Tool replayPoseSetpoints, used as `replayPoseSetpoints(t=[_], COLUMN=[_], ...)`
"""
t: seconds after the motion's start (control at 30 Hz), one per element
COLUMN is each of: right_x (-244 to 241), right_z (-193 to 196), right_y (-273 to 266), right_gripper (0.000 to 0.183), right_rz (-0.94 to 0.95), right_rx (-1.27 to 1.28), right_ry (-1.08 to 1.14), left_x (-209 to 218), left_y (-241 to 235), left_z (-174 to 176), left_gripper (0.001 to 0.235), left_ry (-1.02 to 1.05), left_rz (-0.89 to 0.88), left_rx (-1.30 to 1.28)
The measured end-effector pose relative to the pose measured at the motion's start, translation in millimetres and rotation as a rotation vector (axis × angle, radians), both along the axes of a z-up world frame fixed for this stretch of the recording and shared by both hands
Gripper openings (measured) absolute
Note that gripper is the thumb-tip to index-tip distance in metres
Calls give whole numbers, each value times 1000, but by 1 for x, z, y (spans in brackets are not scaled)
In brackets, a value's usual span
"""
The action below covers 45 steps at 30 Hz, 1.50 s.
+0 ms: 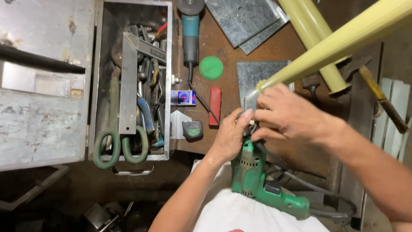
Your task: Assembling a yellow pipe to a square metal base plate using an electric drill and a hammer.
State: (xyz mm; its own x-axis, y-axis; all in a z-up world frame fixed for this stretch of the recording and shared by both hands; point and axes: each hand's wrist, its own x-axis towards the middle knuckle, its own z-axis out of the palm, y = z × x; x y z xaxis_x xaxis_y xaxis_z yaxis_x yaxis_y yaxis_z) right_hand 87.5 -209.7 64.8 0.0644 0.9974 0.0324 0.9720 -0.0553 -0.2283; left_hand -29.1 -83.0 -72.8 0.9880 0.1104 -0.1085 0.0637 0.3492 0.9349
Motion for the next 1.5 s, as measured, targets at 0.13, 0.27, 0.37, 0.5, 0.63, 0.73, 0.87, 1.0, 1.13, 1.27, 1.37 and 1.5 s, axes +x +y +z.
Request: replayPoseSetpoints(t=[0.13, 0.27, 0.37, 0.5, 0.63, 0.73, 0.87, 1.0, 1.13, 1.27, 1.37, 1.5], right_x=[10, 4, 4, 3, -20, -27, -24, -24, -22, -25, -29, -31], right_z=[3, -7, -6, -13, -48, -74, -66, -22, -16, -24, -27, -33], right_y=[2, -1, 4, -5, -17, -34, -36, -23, -44, -48, -44, -44], right_gripper=[49, 47, 47, 52, 51, 52, 40, 36, 39, 33, 28, 29], right_rz=[53, 25, 42, 43, -107, -343, -478, -356, -381, -501, -544, -523], right_rx=[24, 96, 151, 157, 424, 471, 351, 198, 136, 179, 162, 171], right_ry=[-144, -123, -157, -190, -93, 54, 528, 528, 765, 1078, 1098, 1093], left_x=[0, 1, -1, -1, -6, -4, -2, -6, -13, -17, -17, -17], left_y=[2, 1, 1, 2, -4, -8, -17, -30, -21, -16, -15, -14], left_z=[22, 9, -2, 19, 19, 15, 1, -10, 13, 15, 19, 19], left_gripper=[47, 49, 52, 51, 51, 50, 49, 42, 38, 33, 38, 47], left_ry=[51, 13, -50, -64, 6, 70, 20, -45, -35, -58, -115, -125], left_rz=[-105, -93, -31, -80, -130, -131, 0, 106, 86, 58, 31, 25], left_rx=[-180, -140, -39, -87, -239, -263, -51, -139, -308, -399, -414, -368])
